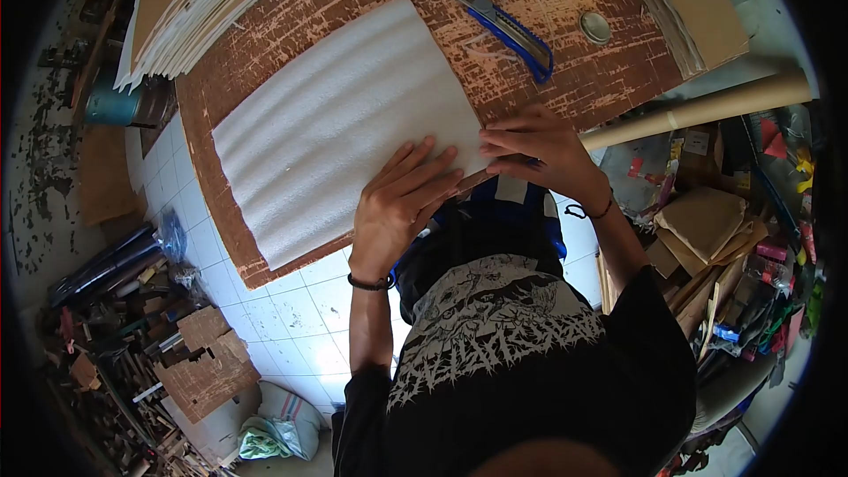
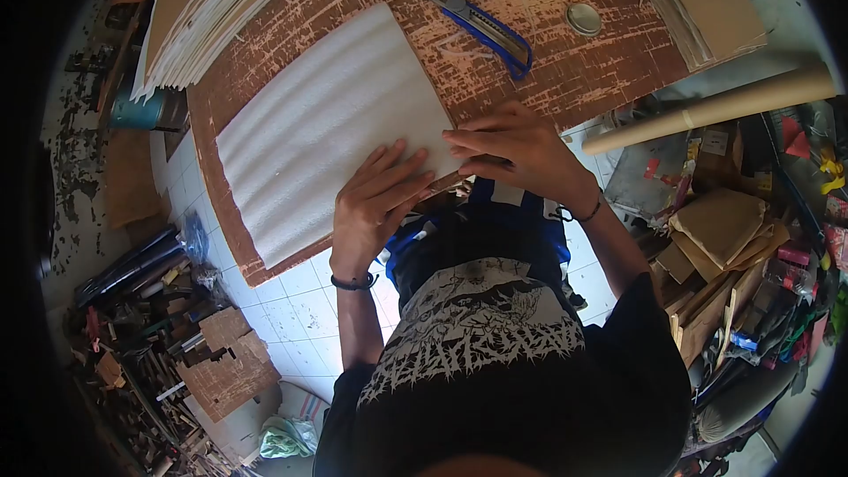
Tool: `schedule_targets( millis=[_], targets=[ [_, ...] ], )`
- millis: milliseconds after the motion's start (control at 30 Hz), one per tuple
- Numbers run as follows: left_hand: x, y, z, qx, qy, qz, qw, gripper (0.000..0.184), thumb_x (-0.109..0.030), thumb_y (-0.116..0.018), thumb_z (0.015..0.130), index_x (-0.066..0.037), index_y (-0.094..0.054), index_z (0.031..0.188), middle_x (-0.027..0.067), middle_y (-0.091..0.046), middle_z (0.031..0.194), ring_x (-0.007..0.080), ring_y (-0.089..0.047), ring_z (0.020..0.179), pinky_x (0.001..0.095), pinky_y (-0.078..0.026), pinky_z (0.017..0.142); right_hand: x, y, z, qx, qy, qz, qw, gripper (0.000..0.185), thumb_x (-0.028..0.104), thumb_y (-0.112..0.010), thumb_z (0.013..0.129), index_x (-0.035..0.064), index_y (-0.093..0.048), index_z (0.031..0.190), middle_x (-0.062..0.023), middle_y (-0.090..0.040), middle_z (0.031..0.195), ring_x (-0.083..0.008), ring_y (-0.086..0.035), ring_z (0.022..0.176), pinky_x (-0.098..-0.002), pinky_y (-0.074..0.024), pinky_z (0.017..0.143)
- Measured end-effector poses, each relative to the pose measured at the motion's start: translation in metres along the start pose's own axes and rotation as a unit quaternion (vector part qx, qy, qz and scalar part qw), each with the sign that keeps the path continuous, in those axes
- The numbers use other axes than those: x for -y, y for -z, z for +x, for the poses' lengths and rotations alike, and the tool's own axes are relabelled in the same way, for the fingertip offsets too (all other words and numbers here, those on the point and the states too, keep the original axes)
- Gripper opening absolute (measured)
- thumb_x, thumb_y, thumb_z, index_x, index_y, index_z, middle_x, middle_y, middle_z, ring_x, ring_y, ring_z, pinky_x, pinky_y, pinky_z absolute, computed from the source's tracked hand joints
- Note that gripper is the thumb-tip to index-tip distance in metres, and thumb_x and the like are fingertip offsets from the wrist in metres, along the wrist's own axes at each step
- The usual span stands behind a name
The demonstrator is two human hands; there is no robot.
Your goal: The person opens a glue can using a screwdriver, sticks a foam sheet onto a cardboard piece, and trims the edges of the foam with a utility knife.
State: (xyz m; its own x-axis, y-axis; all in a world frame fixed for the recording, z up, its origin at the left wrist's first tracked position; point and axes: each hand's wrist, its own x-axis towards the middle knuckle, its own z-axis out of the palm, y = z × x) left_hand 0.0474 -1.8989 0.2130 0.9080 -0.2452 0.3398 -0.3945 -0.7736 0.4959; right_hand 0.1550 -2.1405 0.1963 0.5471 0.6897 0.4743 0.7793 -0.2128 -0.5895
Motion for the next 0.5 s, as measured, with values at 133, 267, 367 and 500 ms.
schedule_targets(
  millis=[133, 267, 367, 500],
  targets=[
    [0.000, -0.001, -0.002, 0.007, -0.013, 0.010, 1.000, 0.030, -0.016, -0.075, 0.081, -0.013, -0.076, 0.111, 0.0023, -0.070, 0.128, 0.0265, -0.060, 0.129, 0.0446, -0.047, 0.113, -0.002, -0.001, -0.001, -0.004, 0.021, -0.004, 1.000, 0.053, 0.024, -0.084, 0.077, 0.0136, -0.070, 0.126, 0.0024, -0.078, 0.101, -0.0141, -0.070, 0.102, -0.0334, -0.0488, 0.092],
    [-0.006, 0.000, -0.002, 0.010, -0.027, 0.032, 0.999, 0.033, -0.015, -0.072, 0.083, -0.009, -0.073, 0.116, 0.0057, -0.069, 0.128, 0.0278, -0.060, 0.129, 0.0449, -0.047, 0.113, -0.003, -0.003, -0.004, -0.010, 0.025, -0.017, 0.999, 0.053, 0.025, -0.083, 0.079, 0.0134, -0.068, 0.129, 0.0040, -0.078, 0.100, -0.0124, -0.070, 0.100, -0.0320, -0.0482, 0.093],
    [-0.011, 0.002, -0.002, 0.005, -0.029, 0.032, 0.999, 0.035, -0.014, -0.071, 0.084, -0.009, -0.072, 0.119, 0.0068, -0.068, 0.128, 0.0293, -0.060, 0.129, 0.0453, -0.047, 0.113, -0.003, -0.003, -0.006, -0.004, 0.019, -0.007, 1.000, 0.060, 0.024, -0.083, 0.080, 0.0118, -0.064, 0.135, 0.0032, -0.078, 0.101, -0.0144, -0.069, 0.104, -0.0336, -0.0487, 0.095],
    [-0.015, -0.001, -0.002, 0.004, -0.041, 0.054, 0.998, 0.038, -0.013, -0.070, 0.084, -0.010, -0.070, 0.122, 0.0075, -0.065, 0.130, 0.0309, -0.058, 0.130, 0.0467, -0.045, 0.114, 0.010, 0.005, 0.005, -0.006, -0.077, 0.077, 0.994, 0.067, 0.019, -0.081, 0.086, 0.0097, -0.052, 0.146, -0.0041, -0.075, 0.114, -0.0233, -0.067, 0.111, -0.0383, -0.0486, 0.099]
  ],
)
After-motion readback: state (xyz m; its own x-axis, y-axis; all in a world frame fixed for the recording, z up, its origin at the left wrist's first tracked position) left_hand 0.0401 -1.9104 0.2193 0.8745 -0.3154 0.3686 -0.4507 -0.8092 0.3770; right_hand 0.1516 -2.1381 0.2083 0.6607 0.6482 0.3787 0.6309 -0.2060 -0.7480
